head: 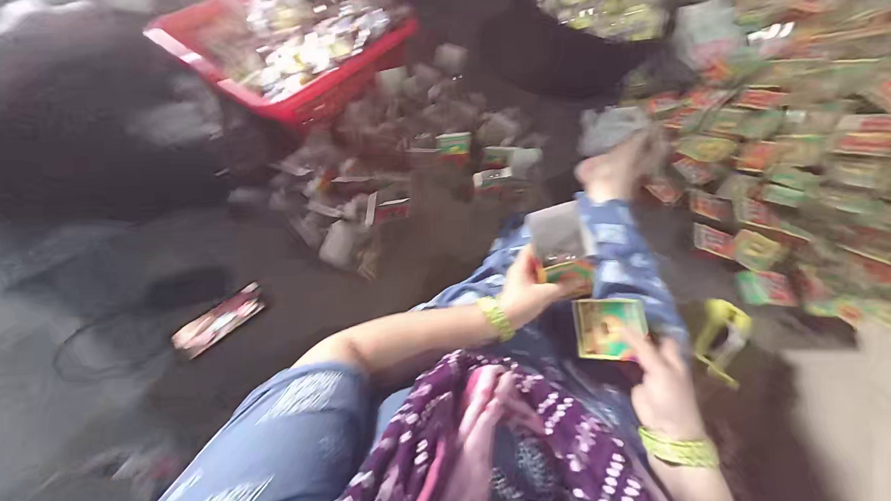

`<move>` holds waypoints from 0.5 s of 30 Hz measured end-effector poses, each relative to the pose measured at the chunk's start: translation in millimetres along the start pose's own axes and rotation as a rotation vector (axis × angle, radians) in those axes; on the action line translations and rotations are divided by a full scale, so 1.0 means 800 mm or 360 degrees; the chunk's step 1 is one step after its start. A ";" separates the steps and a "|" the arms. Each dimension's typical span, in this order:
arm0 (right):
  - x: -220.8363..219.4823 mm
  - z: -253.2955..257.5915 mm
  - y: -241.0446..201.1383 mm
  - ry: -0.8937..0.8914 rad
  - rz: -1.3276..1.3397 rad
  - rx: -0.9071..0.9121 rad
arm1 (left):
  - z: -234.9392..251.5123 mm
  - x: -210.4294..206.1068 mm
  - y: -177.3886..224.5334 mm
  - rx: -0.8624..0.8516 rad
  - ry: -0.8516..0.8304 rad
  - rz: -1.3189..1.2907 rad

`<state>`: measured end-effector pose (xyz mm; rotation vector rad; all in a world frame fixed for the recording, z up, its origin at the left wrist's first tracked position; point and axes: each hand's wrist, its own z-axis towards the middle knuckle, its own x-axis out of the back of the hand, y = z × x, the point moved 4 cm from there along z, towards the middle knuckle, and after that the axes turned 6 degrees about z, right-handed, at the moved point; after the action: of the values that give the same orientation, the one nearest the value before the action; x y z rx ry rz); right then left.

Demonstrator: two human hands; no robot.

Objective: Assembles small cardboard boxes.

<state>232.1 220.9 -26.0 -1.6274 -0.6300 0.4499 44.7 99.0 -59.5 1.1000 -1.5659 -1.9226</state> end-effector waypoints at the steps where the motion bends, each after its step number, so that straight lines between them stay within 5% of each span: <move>1: 0.003 -0.002 -0.003 -0.0089 -0.0010 -0.0123 | 0.002 -0.003 -0.010 0.0001 0.0004 0.0035; 6: 0.007 0.005 -0.022 -0.0867 -0.0322 -0.0678 | 0.005 -0.001 -0.031 0.0030 -0.0070 0.0017; 9: 0.020 0.057 -0.059 -0.0896 -0.0697 -0.0827 | 0.005 0.001 -0.035 -0.0007 -0.0077 0.0087; 11: 0.042 0.122 -0.115 -0.0805 -0.1040 -0.0619 | 0.002 0.000 -0.035 -0.0032 -0.0095 0.0139; 13: 0.052 0.165 -0.216 -0.0686 -0.1039 0.0063 | 0.000 -0.001 -0.036 -0.0025 -0.0116 0.0199; 14: 0.034 0.149 -0.280 -0.0591 -0.0836 0.0493 | -0.001 -0.002 -0.036 -0.0026 -0.0138 0.0230; 15: -0.025 0.080 -0.373 -0.0096 -0.0795 0.0269 | -0.002 -0.003 -0.037 -0.0031 -0.0165 0.0250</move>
<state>133.5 281.1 257.0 -1.2432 -0.9840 0.1778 51.6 107.5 -86.7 0.8544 -1.6332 -1.9114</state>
